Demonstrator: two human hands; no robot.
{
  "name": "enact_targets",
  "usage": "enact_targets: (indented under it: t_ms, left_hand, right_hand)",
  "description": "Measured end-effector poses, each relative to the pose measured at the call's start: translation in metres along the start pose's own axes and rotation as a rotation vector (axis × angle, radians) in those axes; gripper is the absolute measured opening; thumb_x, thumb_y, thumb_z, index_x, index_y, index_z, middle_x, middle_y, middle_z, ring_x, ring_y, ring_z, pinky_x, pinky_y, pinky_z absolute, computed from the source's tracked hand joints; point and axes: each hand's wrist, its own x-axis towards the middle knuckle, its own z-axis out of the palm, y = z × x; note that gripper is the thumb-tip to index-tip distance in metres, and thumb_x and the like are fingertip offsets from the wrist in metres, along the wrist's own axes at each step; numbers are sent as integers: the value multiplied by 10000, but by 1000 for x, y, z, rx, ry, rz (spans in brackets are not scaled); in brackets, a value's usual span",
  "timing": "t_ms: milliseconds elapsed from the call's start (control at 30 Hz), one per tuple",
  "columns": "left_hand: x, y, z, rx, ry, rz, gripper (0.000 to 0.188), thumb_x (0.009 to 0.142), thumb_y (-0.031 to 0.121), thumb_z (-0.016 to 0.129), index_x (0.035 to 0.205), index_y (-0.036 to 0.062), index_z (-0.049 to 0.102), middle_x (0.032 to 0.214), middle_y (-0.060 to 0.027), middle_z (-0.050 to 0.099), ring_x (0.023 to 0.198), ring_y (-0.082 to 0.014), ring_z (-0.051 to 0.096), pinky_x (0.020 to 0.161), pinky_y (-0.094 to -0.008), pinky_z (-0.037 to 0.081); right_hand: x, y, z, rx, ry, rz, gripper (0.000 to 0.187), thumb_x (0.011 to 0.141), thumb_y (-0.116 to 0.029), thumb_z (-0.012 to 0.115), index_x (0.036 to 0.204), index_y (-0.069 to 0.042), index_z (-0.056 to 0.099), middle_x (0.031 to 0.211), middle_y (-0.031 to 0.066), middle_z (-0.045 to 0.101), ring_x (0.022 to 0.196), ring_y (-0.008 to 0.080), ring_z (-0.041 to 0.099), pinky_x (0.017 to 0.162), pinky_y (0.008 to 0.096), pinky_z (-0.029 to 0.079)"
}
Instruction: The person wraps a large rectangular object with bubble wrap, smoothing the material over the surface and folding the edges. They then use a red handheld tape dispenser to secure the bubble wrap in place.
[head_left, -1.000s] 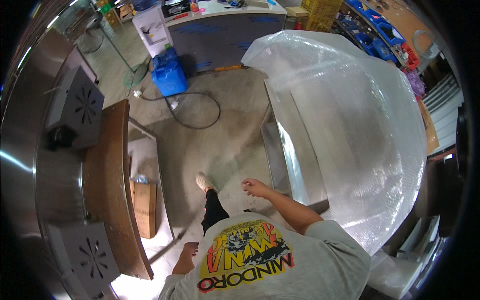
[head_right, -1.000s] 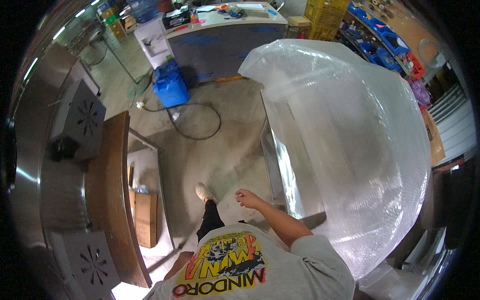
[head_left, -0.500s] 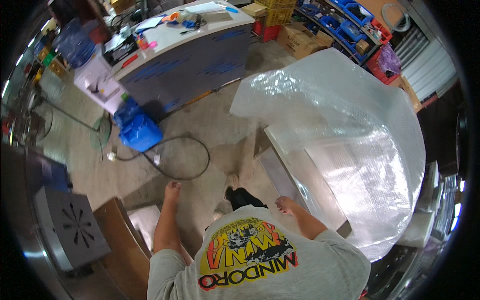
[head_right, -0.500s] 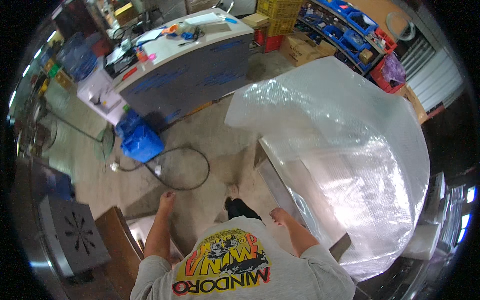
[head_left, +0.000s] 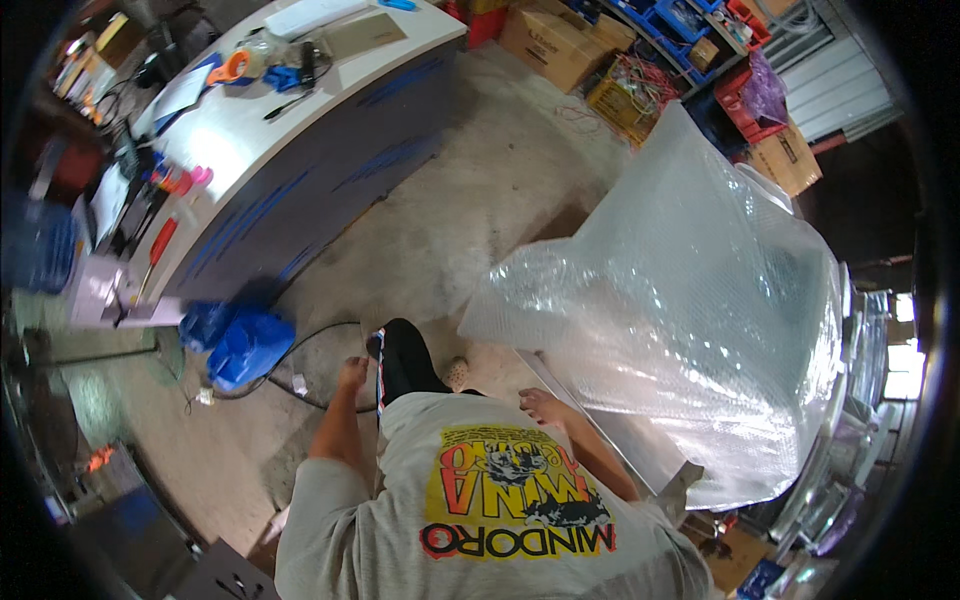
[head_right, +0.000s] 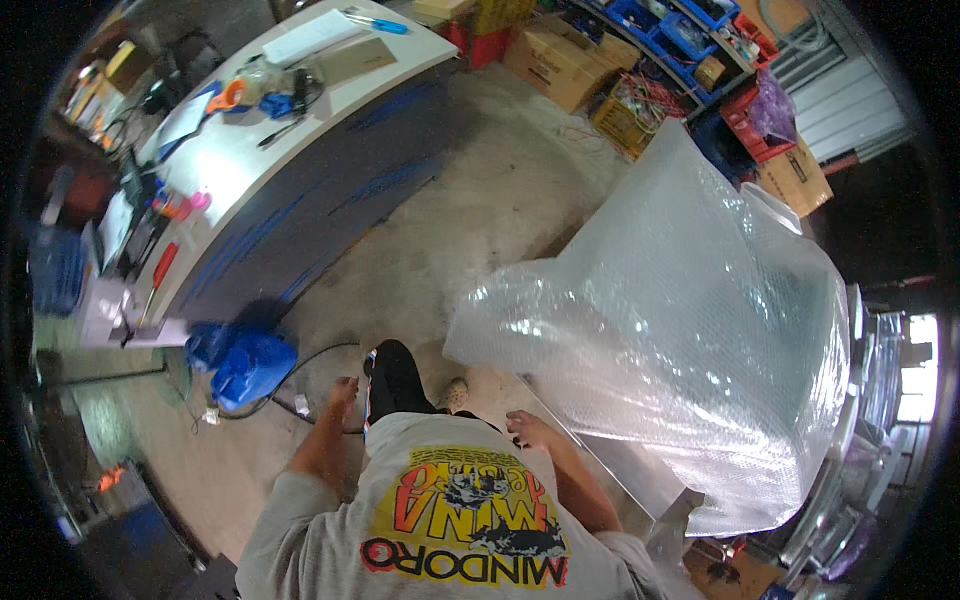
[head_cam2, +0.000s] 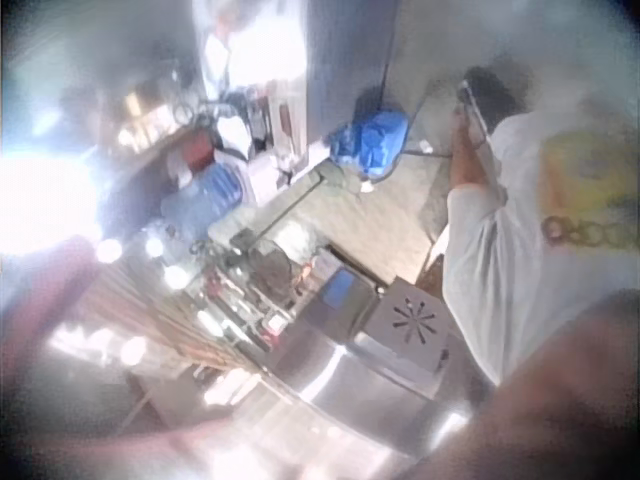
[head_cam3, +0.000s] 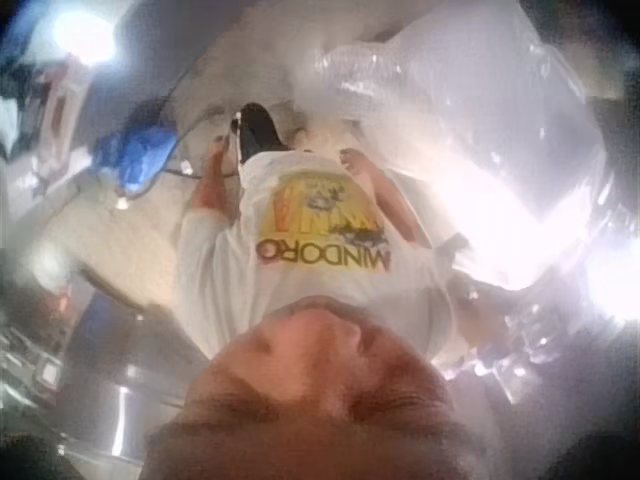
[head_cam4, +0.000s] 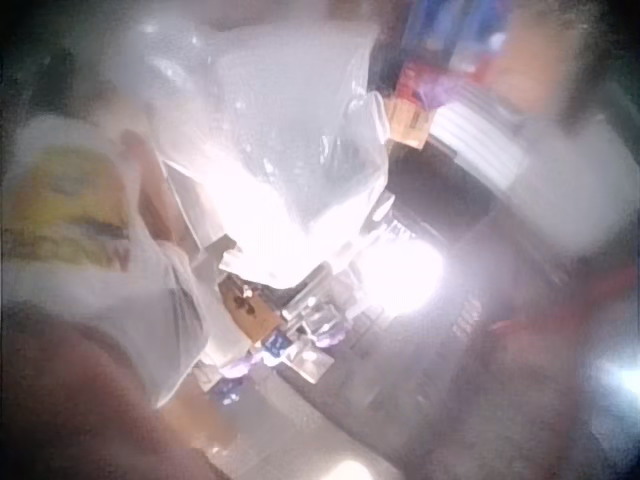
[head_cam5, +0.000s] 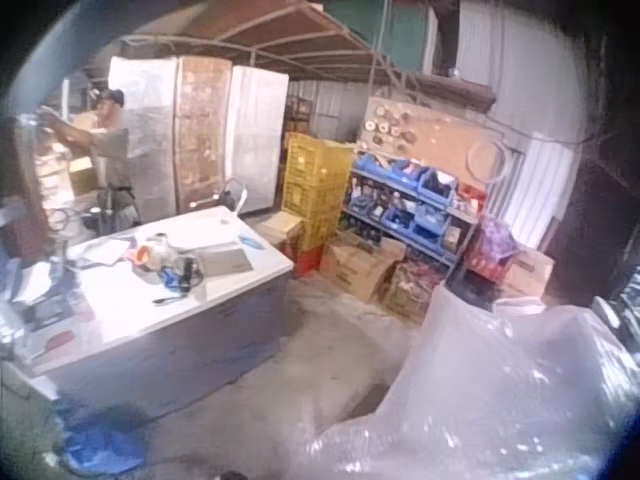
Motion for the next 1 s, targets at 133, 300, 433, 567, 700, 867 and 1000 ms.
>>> enact_targets:
  t_ms: [133, 300, 433, 567, 700, 867, 1000]
  left_hand:
    - [86, 102, -18, 204, -61, 190, 455, 912, 413, 520, 1072, 3, 634, 1055, -262, 635, 1049, -437, 575, 888, -494, 447]
    - [169, 295, 3, 188, -300, 442, 442, 902, 407, 546, 1093, 15, 621, 1108, -243, 622, 1063, -394, 587, 888, -443, 467]
    - [158, 415, 83, -59, -707, 615, 317, 940, 308, 570, 1107, 46, 631, 991, -112, 668, 917, -188, 595, 814, -345, 468]
    - [62, 517, 167, -276, -1119, 592, 277, 905, 219, 641, 1089, 12, 632, 1044, -89, 680, 969, -213, 626, 894, -322, 484]
    - [-22, 597, 201, -477, -1179, 418, 338, 901, 350, 637, 1039, 41, 645, 906, -68, 674, 832, -155, 601, 752, -312, 485]
    - [-32, 623, 217, -388, -1230, 320, 249, 886, 274, 663, 943, 32, 657, 779, -24, 632, 688, -130, 540, 631, -297, 448]
    - [-27, 616, 224, -487, -1264, 208, 209, 878, 246, 671, 867, 38, 653, 715, 7, 587, 633, -108, 505, 579, -294, 422]
  right_hand:
    - [-4, 7, 22, 224, 289, 133, 469, 918, -404, 567, 1314, -174, 467, 1126, 77, 617, 890, 236, 614, 757, 432, 493]
    - [-42, -33, 88, 642, 632, 477, 433, 929, -377, 549, 1278, -129, 484, 1100, 103, 624, 887, 252, 620, 749, 429, 491]
    - [-53, -108, 116, 770, 597, 488, 399, 967, -315, 506, 1311, -117, 458, 1122, 117, 616, 906, 256, 628, 759, 433, 501]
    - [-35, -161, 137, 869, 677, 344, 412, 977, -295, 510, 1328, -87, 446, 1118, 110, 622, 887, 233, 633, 735, 391, 524]
    - [-17, -189, 171, 841, 653, 233, 367, 968, -230, 541, 1304, -96, 481, 1060, 79, 635, 874, 185, 629, 687, 312, 526]
    - [-2, -208, 211, 802, 674, 326, 363, 963, -277, 552, 1270, -92, 496, 1044, 77, 647, 851, 184, 640, 674, 342, 519]
    - [3, -210, 222, 882, 628, 399, 401, 951, -301, 570, 1287, -96, 495, 1049, 65, 644, 831, 175, 643, 672, 340, 521]
